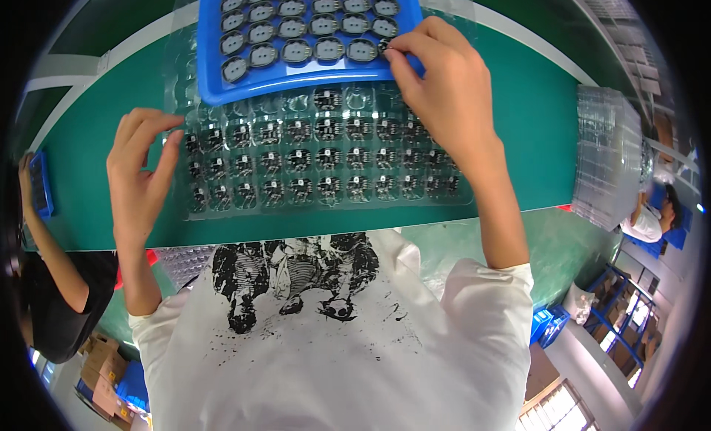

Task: Assembling electronic components by placing them into a sorting tray.

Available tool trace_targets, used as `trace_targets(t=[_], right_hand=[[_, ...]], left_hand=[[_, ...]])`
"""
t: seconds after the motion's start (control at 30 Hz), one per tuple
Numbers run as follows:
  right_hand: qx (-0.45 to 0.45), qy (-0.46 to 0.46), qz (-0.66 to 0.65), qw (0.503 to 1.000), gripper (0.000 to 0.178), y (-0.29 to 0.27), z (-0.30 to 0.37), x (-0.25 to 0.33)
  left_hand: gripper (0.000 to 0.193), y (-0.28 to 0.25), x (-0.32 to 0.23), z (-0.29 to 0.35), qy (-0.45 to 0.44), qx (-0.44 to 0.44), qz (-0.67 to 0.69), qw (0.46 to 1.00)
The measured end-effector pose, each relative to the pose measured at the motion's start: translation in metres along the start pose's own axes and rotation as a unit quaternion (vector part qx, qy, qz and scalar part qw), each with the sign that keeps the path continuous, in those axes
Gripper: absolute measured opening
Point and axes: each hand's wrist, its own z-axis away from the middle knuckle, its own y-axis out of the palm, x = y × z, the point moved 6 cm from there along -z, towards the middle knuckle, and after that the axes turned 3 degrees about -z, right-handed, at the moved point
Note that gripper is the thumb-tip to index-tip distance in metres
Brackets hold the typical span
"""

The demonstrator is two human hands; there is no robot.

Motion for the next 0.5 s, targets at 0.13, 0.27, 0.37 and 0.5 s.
trace_targets(t=[0.13,0.27,0.37,0.5], right_hand=[[0.006,0.026,-0.009,1.000,0.009,0.001,0.001,-0.003],[0.004,0.021,0.008,1.000,0.008,-0.001,0.001,-0.006],[-0.007,-0.004,0.008,1.000,0.008,0.001,0.001,-0.006],[-0.013,0.001,0.007,1.000,0.007,0.000,0.002,-0.004]], left_hand=[[0.013,0.004,-0.005,0.001,0.011,0.024,0.012,1.000],[0.015,0.010,-0.005,0.004,0.005,0.062,0.030,0.998],[0.017,0.003,0.000,0.010,-0.023,0.087,-0.018,0.996],[0.016,0.009,0.002,0.013,-0.035,0.106,-0.042,0.993]])
